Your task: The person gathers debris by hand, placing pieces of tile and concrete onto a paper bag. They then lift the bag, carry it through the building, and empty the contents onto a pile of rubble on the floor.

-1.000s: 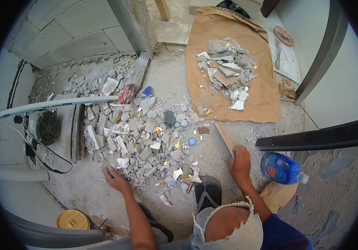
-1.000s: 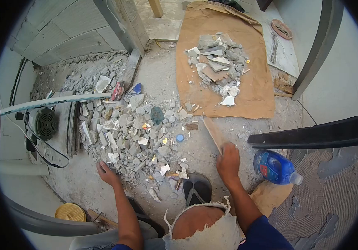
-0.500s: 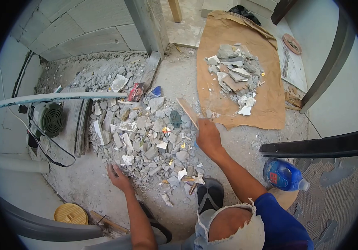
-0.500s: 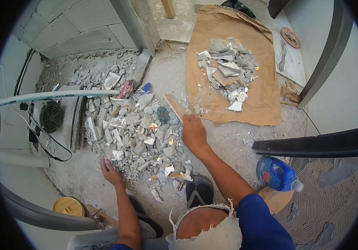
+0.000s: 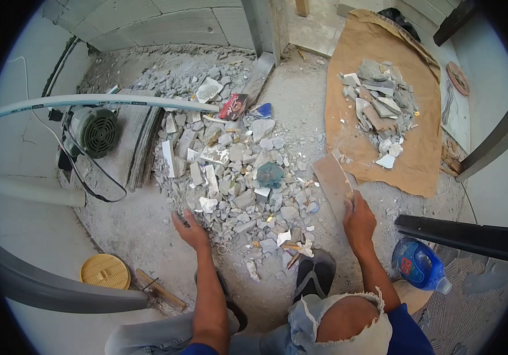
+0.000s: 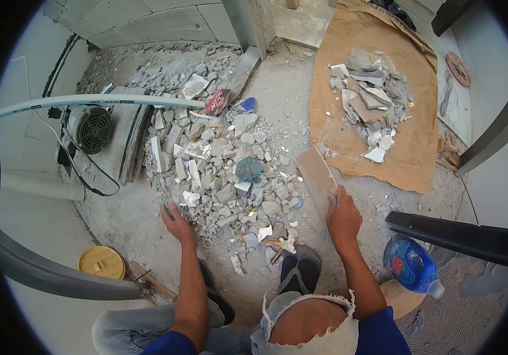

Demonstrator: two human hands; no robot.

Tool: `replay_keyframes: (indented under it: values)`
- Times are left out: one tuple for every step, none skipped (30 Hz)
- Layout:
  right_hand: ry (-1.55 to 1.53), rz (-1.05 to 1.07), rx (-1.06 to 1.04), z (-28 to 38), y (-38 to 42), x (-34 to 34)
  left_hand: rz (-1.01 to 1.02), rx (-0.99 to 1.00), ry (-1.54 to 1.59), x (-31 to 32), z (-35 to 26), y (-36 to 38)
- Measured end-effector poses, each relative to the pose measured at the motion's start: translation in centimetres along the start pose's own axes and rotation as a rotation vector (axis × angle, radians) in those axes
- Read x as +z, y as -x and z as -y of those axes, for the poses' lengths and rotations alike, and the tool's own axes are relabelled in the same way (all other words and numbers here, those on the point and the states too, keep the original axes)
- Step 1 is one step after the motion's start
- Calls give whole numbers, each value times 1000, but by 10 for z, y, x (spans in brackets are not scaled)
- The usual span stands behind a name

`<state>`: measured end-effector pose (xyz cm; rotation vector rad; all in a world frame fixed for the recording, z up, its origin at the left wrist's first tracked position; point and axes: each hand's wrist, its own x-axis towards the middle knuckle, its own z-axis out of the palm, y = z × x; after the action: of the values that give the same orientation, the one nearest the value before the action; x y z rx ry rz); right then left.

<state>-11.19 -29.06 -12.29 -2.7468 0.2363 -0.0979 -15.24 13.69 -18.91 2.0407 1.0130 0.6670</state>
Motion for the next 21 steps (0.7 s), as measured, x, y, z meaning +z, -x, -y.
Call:
replay_keyframes:
  values:
    - [1, 21, -21, 11, -4, 11, 7, 0, 10, 1, -8, 0]
    - [-13, 64, -53, 24, -9, 19, 2, 19, 33, 4, -8, -2]
    - [-25, 67, -64, 36, -17, 22, 25, 30, 62, 4, -12, -4]
    - [-36, 67, -75, 48, -27, 23, 51, 42, 94, 5, -16, -4]
    - [-44, 66, -87, 56, -35, 23, 76, 52, 128, 8, -20, -4]
    - [-65, 84, -122, 62, -39, 28, 87, 69, 103, 6, -31, -1]
    - [-89, 97, -120, 64, -41, 33, 83, 65, 99, 6, -31, -1]
    - [-110, 108, -116, 63, -42, 37, 82, 61, 99, 8, -31, 0]
    - [-128, 125, -108, 62, -41, 37, 87, 53, 95, 9, -31, 2]
    - [-162, 124, -130, 60, -39, 36, 87, 65, 83, 8, -32, 4]
    - [-195, 121, -152, 57, -37, 34, 90, 76, 74, 7, -32, 5]
    - [-228, 118, -170, 52, -34, 32, 96, 89, 64, 6, -35, 6]
    - [-340, 132, -154, 45, -33, 30, 100, 81, 65, 6, -36, 8]
    - [-455, 143, -143, 38, -34, 30, 99, 75, 68, 6, -38, 9]
    - [-572, 156, -134, 35, -36, 26, 94, 68, 67, 6, -37, 8]
    - [-763, 237, 39, 32, -36, 21, 94, 76, 65, 6, -33, 7]
    - [-953, 313, 214, 29, -38, 15, 89, 67, 68, 7, -32, 8]
    - [-1143, 384, 392, 27, -40, 9, 83, 62, 71, 8, -34, 8]
    - [-1213, 401, 418, 21, -39, 11, 79, 59, 75, 9, -35, 8]
    - [-1283, 418, 444, 13, -37, 16, 75, 55, 81, 10, -36, 9]
    - [-1354, 436, 467, 11, -36, 17, 70, 51, 86, 11, -37, 9]
